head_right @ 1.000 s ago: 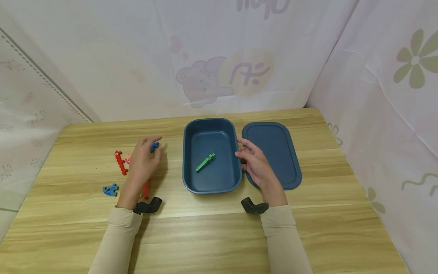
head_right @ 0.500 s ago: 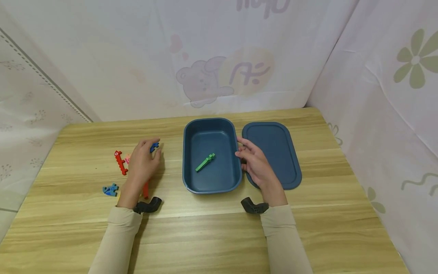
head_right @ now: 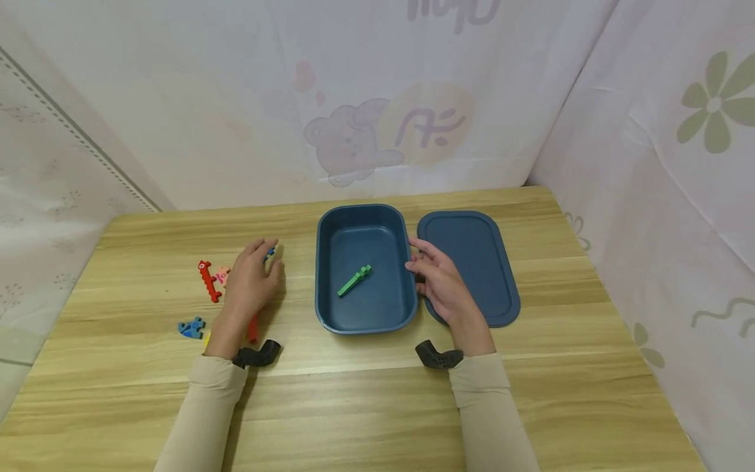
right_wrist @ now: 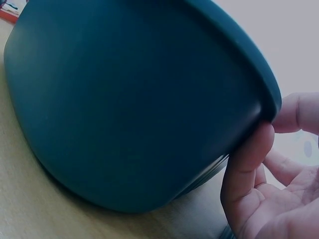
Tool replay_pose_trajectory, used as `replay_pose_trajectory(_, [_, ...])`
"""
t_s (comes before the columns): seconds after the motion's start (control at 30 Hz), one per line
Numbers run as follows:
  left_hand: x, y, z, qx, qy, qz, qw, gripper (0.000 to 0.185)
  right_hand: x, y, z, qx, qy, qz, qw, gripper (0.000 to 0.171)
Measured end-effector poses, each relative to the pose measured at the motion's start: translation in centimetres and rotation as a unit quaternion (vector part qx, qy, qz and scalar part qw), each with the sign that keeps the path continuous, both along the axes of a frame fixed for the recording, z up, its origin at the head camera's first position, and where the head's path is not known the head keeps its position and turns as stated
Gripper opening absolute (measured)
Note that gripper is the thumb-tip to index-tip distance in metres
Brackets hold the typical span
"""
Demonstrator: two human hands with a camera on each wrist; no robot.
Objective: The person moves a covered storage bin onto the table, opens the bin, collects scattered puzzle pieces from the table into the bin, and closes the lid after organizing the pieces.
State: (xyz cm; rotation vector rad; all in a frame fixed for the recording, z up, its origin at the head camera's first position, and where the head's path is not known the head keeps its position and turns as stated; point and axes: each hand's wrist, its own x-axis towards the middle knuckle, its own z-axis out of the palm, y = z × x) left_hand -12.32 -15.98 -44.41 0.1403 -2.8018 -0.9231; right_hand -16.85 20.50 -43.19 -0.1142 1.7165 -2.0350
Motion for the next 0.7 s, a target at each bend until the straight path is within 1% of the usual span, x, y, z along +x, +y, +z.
replay_pose_trajectory(0.23, [-0.11,-0.11,-0.11,-0.011,-0.012,-0.005,0.9999,0.046,-0.02,-0.08,-0.01,0.013,0.006,-0.001,1.000,0.066])
replay_pose_trajectory(0.37, [-0.13,-0.09,-0.08,-0.019,-0.012,-0.011,0.9997,0.045,-0.05,-0.08,0.03,0.014,0.007,-0.002,1.000,0.066])
replay_pose_trajectory(0.7, [-0.03,0.00,-0.01,-0.032,-0.012,-0.010,0.9994,0.031,-0.02,-0.02,0.01,0.013,0.006,-0.003,1.000,0.067])
